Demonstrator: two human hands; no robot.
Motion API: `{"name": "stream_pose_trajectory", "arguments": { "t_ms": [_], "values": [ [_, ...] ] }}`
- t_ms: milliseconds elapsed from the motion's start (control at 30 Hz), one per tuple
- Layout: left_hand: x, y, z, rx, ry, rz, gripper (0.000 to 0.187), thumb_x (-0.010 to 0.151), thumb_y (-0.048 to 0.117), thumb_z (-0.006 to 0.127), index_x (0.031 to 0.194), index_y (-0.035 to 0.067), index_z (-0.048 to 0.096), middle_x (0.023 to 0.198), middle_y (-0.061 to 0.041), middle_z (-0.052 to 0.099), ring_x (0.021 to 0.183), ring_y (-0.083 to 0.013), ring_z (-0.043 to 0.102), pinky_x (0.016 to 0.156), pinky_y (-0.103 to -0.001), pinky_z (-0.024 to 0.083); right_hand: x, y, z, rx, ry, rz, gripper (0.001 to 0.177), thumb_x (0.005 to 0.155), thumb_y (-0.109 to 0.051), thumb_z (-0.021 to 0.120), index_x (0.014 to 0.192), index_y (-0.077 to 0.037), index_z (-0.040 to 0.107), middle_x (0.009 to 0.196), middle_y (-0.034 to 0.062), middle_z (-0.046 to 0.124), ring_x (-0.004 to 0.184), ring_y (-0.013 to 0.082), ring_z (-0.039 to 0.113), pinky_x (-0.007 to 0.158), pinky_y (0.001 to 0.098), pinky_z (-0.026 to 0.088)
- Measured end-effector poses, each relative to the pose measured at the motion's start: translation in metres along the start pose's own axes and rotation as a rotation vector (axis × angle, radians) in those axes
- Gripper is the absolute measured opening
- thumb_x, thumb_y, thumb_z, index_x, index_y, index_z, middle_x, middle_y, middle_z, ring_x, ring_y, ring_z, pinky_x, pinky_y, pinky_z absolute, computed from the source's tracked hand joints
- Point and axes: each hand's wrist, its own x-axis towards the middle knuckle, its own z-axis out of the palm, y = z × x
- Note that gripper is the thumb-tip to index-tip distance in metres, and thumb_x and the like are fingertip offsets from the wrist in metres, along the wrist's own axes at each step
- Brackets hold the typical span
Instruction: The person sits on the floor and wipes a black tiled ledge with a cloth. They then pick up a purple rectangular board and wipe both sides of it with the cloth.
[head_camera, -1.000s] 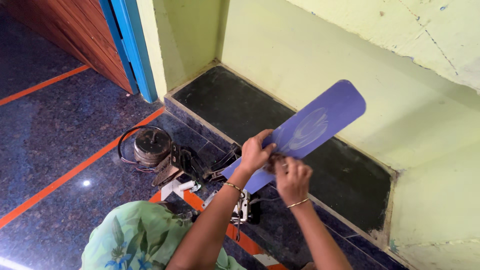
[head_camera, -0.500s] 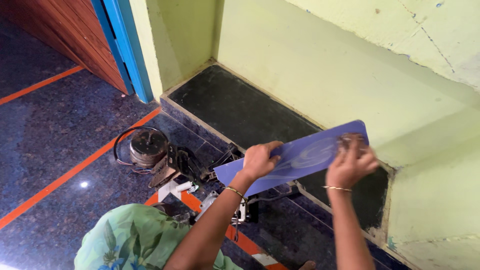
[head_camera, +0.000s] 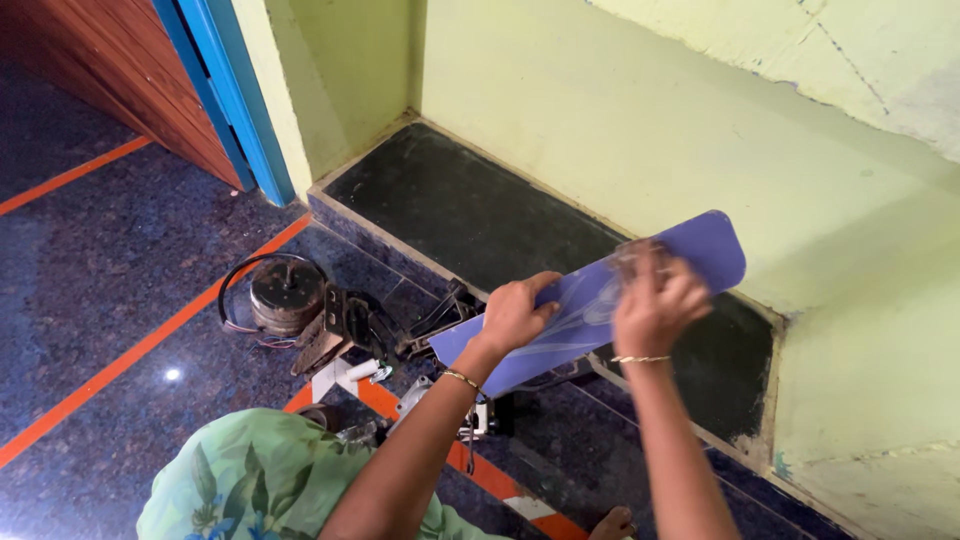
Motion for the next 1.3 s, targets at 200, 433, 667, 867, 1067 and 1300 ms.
{"name": "stream_pose_trajectory", "arguments": {
  "t_ms": [200, 433, 667, 867, 1067, 1300],
  "values": [
    [-0.002, 0.007, -0.001, -0.001, -0.067, -0.002, 0.046, 0.081, 0.025, 0.071, 0.126, 0.016, 0.067, 0.096, -0.017, 0.075, 0.092, -0.0370, 0.071, 0.082, -0.048, 0.055, 0.018, 0.048, -0.018, -0.049, 0.095, 0.187, 0.045, 0.112, -0.018, 0.074, 0.153, -0.026, 0.057, 0.136, 0.0171, 0.051, 0.127, 0.0326, 0.040, 0.109, 0.0529, 0.035],
    [0.008, -0.001, 0.001, -0.180, -0.015, -0.064, 0.041, 0.099, 0.040, 0.049, 0.125, 0.014, 0.068, 0.104, -0.021, 0.073, 0.102, -0.0394, 0.067, 0.088, -0.048, 0.051, -0.014, -0.039, -0.007, 0.100, -0.054, -0.083, 0.045, 0.098, -0.017, 0.071, 0.142, -0.025, 0.069, 0.128, 0.0123, 0.056, 0.115, 0.0299, 0.043, 0.101, 0.0465, 0.036],
    [0.015, -0.016, -0.007, -0.782, 0.077, -0.305, 0.053, 0.104, 0.048, 0.051, 0.117, 0.000, 0.068, 0.092, -0.009, 0.068, 0.085, -0.0168, 0.060, 0.079, -0.034, 0.050, -0.050, -0.105, -0.009, 0.206, -0.118, -0.370, 0.023, 0.101, -0.025, 0.060, 0.119, -0.021, 0.075, 0.124, 0.0050, 0.061, 0.113, 0.0277, 0.050, 0.097, 0.0462, 0.038],
    [0.023, -0.025, -0.028, -1.053, 0.185, -0.329, 0.034, 0.103, 0.029, 0.058, 0.113, -0.001, 0.069, 0.094, -0.001, 0.070, 0.085, -0.0083, 0.059, 0.078, -0.025, 0.049, -0.083, -0.133, -0.024, 0.218, -0.250, -0.601, 0.028, 0.097, -0.033, 0.061, 0.120, -0.024, 0.074, 0.122, 0.0043, 0.061, 0.113, 0.0247, 0.051, 0.091, 0.0468, 0.038],
    [0.019, -0.046, -0.036, -0.949, 0.385, -0.452, 0.031, 0.103, 0.027, 0.055, 0.112, 0.001, 0.069, 0.088, 0.001, 0.068, 0.078, -0.0058, 0.055, 0.072, -0.024, 0.046, -0.098, -0.139, -0.036, 0.329, -0.370, -0.736, 0.035, 0.094, -0.028, 0.060, 0.127, -0.023, 0.069, 0.123, 0.0021, 0.060, 0.111, 0.0229, 0.054, 0.091, 0.0453, 0.039],
    [0.017, -0.088, -0.041, -0.774, 0.594, -0.526, 0.033, 0.105, 0.029, 0.057, 0.096, -0.001, 0.065, 0.070, 0.002, 0.049, 0.067, -0.0089, 0.039, 0.061, -0.033, 0.036, -0.103, -0.129, -0.035, 0.447, -0.442, -0.729, 0.039, 0.093, -0.019, 0.058, 0.129, -0.028, 0.069, 0.126, -0.0007, 0.061, 0.110, 0.0184, 0.055, 0.090, 0.0436, 0.038]
  ]
}}
